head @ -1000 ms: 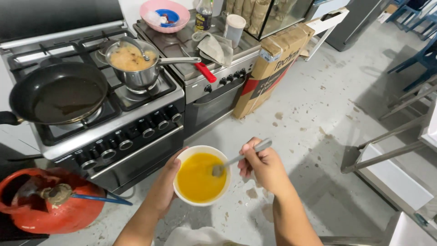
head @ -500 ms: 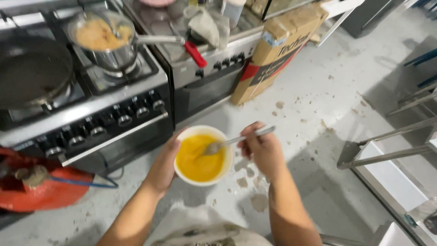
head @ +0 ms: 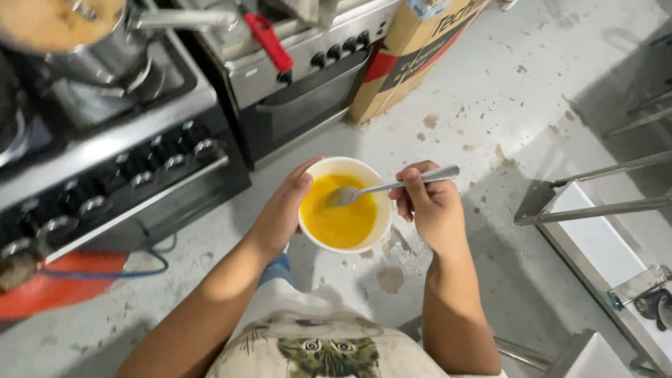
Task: Preparing and whisking eggs while managing various pots and pans on a gas stove.
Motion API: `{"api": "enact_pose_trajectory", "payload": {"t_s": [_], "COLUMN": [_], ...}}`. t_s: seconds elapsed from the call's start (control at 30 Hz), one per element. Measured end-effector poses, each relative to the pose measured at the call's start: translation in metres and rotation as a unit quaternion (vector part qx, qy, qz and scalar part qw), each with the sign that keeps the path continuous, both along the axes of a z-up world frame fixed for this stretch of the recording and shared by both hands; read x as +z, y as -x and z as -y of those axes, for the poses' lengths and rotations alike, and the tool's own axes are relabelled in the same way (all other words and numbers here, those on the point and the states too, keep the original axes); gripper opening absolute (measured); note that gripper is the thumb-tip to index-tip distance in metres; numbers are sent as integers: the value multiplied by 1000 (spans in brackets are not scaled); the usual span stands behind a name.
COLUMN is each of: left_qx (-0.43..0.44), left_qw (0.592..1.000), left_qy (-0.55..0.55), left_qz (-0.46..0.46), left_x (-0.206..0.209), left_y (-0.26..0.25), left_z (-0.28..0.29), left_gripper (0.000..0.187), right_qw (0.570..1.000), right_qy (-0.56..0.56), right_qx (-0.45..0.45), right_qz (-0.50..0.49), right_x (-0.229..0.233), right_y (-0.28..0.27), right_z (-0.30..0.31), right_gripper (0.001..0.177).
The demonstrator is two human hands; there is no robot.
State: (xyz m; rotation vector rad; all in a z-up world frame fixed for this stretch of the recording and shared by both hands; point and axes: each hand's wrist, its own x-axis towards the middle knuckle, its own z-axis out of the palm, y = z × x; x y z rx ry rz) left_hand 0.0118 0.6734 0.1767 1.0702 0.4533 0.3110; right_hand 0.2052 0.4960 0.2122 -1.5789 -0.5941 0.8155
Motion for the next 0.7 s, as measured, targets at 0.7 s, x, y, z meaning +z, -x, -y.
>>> {"api": "enact_pose_trajectory", "payload": {"t_s": [0.7], "left_qx": [-99], "left_qw": [990], "left_qy": [65], "left_qz": [-79], "left_x": [-42], "left_y": [-344], "left_z": [-190], "left_gripper": [57], "right_qw": [993], "right_qy": [-28], "right_qx": [-105], "right_qz": [-35], "right_x": [-83], "right_y": [-308], "right_z": [-152], "right_gripper": [19]}}
